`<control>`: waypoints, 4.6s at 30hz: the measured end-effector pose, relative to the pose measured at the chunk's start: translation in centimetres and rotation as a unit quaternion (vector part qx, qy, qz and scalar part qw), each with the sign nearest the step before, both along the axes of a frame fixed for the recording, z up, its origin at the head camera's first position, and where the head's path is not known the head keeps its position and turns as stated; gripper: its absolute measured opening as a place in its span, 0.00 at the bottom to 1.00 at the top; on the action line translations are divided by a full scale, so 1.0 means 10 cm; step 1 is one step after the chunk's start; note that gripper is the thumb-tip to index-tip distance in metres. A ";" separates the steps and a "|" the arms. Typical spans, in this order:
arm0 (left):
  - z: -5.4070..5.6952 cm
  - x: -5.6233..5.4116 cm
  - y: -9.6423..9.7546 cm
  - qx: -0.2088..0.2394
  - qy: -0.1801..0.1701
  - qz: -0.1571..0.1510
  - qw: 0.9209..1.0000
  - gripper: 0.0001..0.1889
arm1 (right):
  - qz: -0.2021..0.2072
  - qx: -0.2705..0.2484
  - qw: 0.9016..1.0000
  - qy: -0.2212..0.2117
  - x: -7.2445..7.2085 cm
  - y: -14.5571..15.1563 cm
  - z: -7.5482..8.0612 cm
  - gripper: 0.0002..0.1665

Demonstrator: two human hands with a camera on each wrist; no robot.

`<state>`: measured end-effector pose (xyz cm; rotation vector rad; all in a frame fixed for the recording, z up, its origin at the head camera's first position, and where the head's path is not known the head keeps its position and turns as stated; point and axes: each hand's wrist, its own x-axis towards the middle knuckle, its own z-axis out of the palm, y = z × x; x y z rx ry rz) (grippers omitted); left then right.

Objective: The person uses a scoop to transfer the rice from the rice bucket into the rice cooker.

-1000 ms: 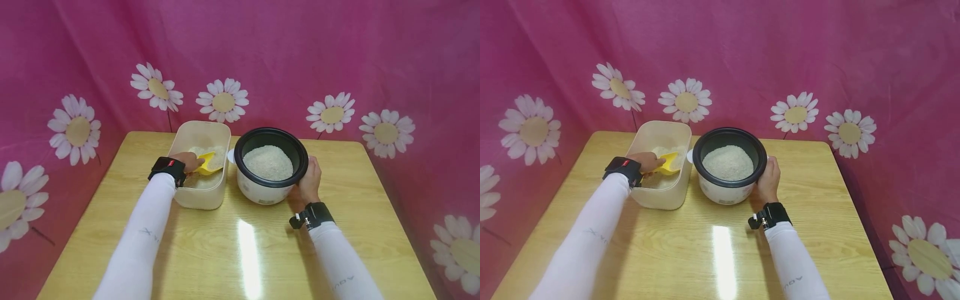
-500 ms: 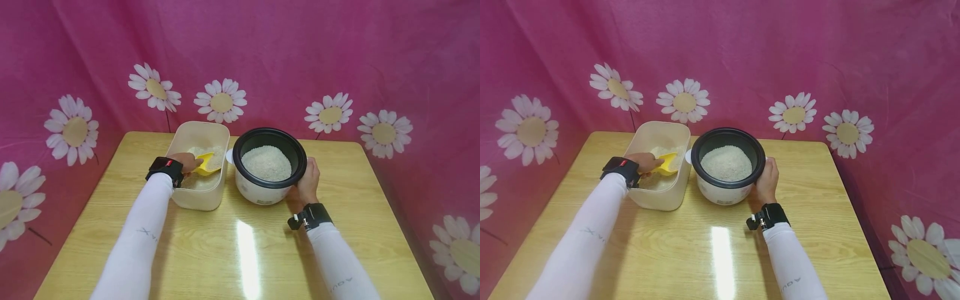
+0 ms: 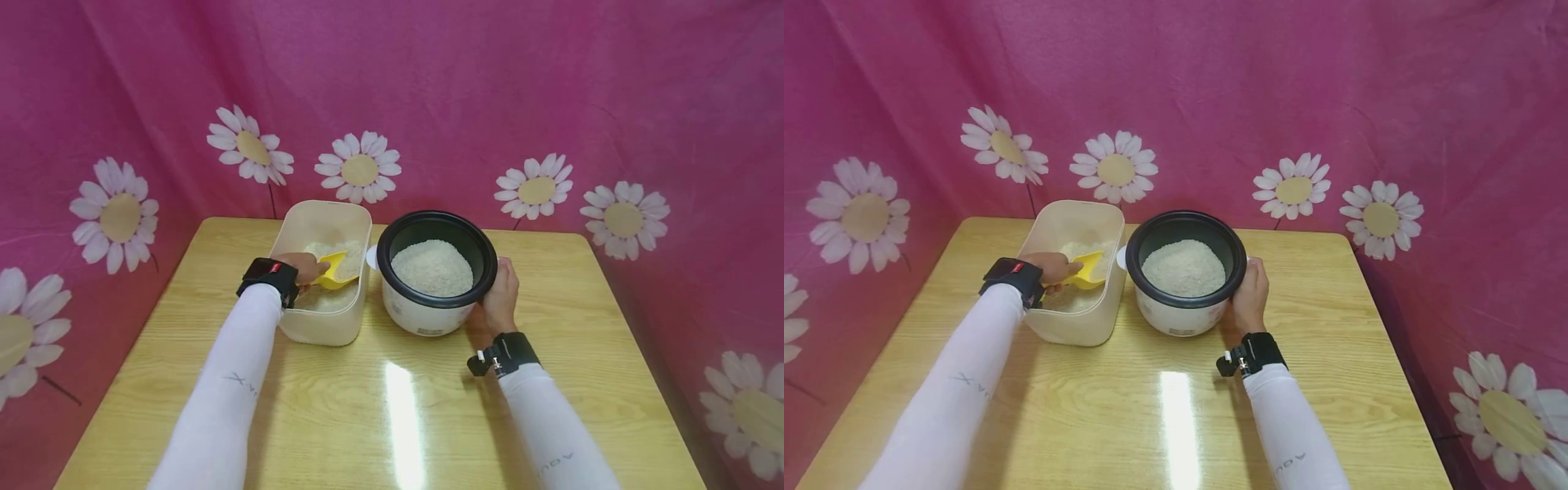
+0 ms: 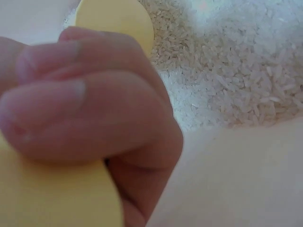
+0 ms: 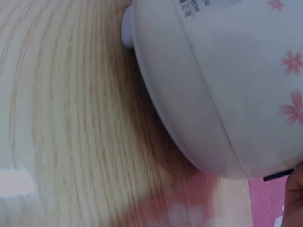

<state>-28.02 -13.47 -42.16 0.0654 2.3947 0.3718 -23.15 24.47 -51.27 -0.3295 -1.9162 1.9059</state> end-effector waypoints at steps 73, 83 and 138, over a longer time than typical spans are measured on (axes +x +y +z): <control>0.68 0.22 -0.05 0.135 -0.036 0.114 0.984 0.23 | 0.000 0.043 0.999 -0.029 0.03 0.01 0.00 0.18; 0.72 0.31 -0.12 0.151 -0.032 0.105 0.982 0.25 | 0.004 0.044 0.999 -0.030 0.05 0.00 0.00 0.18; 0.68 0.45 -0.21 0.226 0.069 0.080 0.969 0.25 | 0.028 0.008 0.997 -0.065 0.02 0.01 0.03 0.16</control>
